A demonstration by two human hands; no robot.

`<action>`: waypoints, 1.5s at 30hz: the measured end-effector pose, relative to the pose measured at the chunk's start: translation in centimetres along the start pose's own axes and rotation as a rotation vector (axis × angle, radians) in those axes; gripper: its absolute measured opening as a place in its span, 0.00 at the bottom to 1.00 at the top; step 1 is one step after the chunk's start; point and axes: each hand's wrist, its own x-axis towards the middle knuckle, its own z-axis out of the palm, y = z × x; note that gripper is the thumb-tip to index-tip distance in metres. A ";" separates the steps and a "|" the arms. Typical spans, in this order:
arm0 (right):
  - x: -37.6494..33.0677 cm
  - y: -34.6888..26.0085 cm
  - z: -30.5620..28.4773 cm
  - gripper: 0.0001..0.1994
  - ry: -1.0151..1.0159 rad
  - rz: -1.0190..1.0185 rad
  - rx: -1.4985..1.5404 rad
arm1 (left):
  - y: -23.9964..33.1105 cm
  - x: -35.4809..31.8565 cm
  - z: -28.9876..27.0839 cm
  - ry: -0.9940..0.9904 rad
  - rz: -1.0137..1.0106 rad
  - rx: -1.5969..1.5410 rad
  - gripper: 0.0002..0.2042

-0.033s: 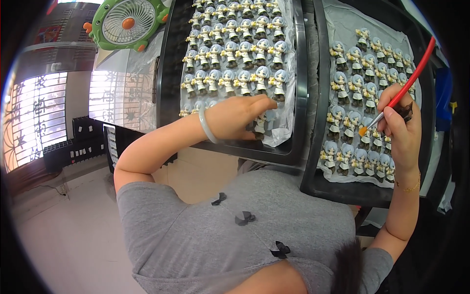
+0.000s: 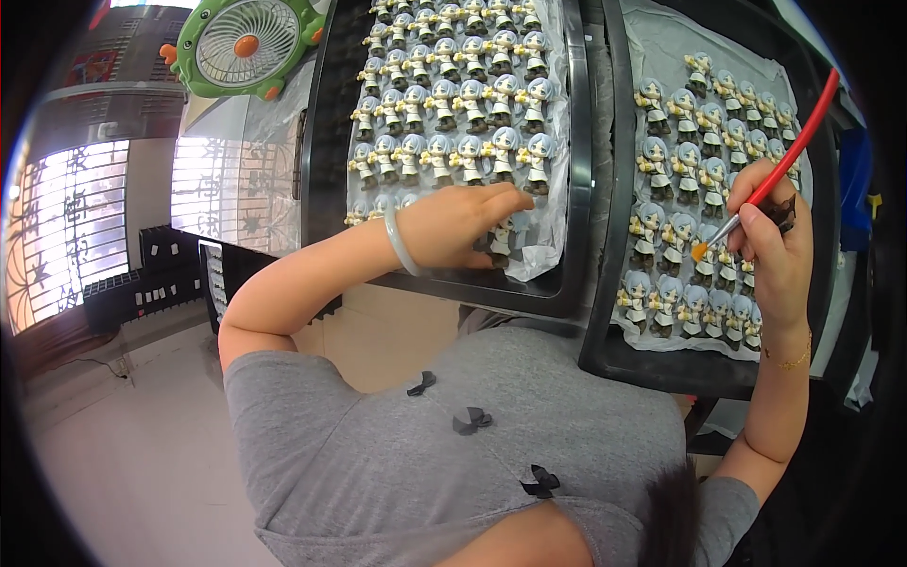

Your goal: The person paints and assembles small anime figurines by hand at a factory workbench, using a paintbrush for painting and a prying tool for assembly.

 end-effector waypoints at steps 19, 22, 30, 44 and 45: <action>-0.6 -0.5 0.6 0.04 -0.290 0.042 0.014 | 4.3 20.8 -7.3 0.324 0.262 0.439 0.10; 0.0 0.0 0.5 0.04 -0.255 -0.013 -0.009 | 2.7 29.6 -5.0 0.300 -0.049 0.613 0.13; -0.2 -0.4 -1.0 0.02 -0.117 -0.077 0.021 | 0.2 28.5 -7.9 0.241 -0.058 -0.166 0.16; 0.2 0.4 0.2 0.02 -0.058 0.025 0.074 | 5.6 5.2 -4.6 0.069 0.223 -1.267 0.42; 0.3 0.4 0.4 0.02 -0.064 0.028 0.070 | 5.7 4.9 -4.4 0.074 0.234 -1.274 0.42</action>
